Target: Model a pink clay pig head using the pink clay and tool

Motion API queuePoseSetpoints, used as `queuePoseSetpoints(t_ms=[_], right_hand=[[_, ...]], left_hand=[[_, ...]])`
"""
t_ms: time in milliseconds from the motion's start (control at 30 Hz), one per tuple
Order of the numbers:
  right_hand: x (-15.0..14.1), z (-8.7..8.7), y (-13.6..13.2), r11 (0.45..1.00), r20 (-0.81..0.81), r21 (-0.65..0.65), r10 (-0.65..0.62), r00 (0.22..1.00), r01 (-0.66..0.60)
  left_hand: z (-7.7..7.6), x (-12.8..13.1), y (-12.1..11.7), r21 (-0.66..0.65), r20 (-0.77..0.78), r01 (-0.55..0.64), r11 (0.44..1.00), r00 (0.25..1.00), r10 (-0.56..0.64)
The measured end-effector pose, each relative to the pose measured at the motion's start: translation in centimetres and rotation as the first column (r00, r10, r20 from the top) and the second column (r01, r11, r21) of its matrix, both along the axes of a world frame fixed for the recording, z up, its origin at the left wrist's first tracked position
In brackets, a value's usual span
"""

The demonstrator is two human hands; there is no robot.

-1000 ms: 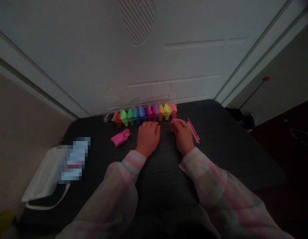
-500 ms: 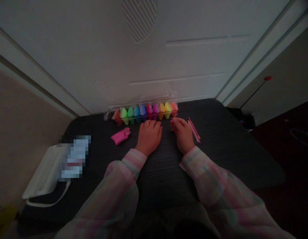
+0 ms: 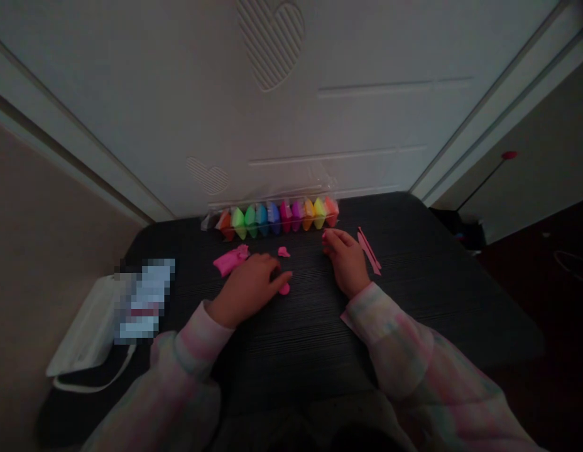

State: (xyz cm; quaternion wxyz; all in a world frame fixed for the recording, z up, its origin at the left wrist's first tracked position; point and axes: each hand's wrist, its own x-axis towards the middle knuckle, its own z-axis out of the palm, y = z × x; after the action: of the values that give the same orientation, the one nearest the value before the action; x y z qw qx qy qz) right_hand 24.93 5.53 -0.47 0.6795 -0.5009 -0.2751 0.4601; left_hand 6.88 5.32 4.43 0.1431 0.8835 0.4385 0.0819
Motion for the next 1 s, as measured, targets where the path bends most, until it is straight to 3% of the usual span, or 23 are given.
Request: queuePoseSetpoints(t_ms=[133,233,300,367,467,567,800,1000], right_hand=[[-0.6,0.4,-0.5,0.995,-0.078,-0.008,0.095,0.992,-0.096],[-1.2,0.9,-1.1,0.984,-0.108,-0.011,0.177,0.978,-0.179],[-1.5,1.2,-1.5,0.971,-0.14,-0.026,0.23,0.963,-0.236],[-1.8,1.5,-1.8,0.957,-0.172,-0.035,0.277,0.945,-0.287],[-2.1,1.7,-2.3,0.93,-0.223,-0.03,0.35,0.91,-0.366],[-2.5,1.9,-3.0,0.894,-0.275,-0.022,0.425,0.863,-0.447],[-3.6,2.4,-4.2,0.84,-0.328,-0.018,0.508,0.797,-0.543],[-4.0,2.4,-4.3,0.855,-0.273,-0.083,0.475,0.837,-0.512]], left_hand=[[-1.2,-1.4,-1.7,-0.047,-0.003,0.054,0.997,0.999,-0.054],[-2.1,-1.3,-1.7,-0.11,0.13,0.076,0.991,0.99,-0.062],[-2.4,-1.1,-1.7,-0.218,0.249,0.041,0.975,0.968,0.015],[-2.6,-0.8,-1.8,-0.39,0.375,0.001,0.921,0.914,0.157],[-2.6,-0.5,-2.2,-0.631,0.523,0.056,0.774,0.768,0.37],[-2.6,-0.3,-2.5,-0.704,0.597,0.119,0.7,0.633,0.493],[-2.4,-0.3,-2.6,-0.635,0.702,0.097,0.767,0.487,0.519],[-2.3,-0.2,-2.8,-0.581,0.717,0.047,0.812,0.502,0.484]])
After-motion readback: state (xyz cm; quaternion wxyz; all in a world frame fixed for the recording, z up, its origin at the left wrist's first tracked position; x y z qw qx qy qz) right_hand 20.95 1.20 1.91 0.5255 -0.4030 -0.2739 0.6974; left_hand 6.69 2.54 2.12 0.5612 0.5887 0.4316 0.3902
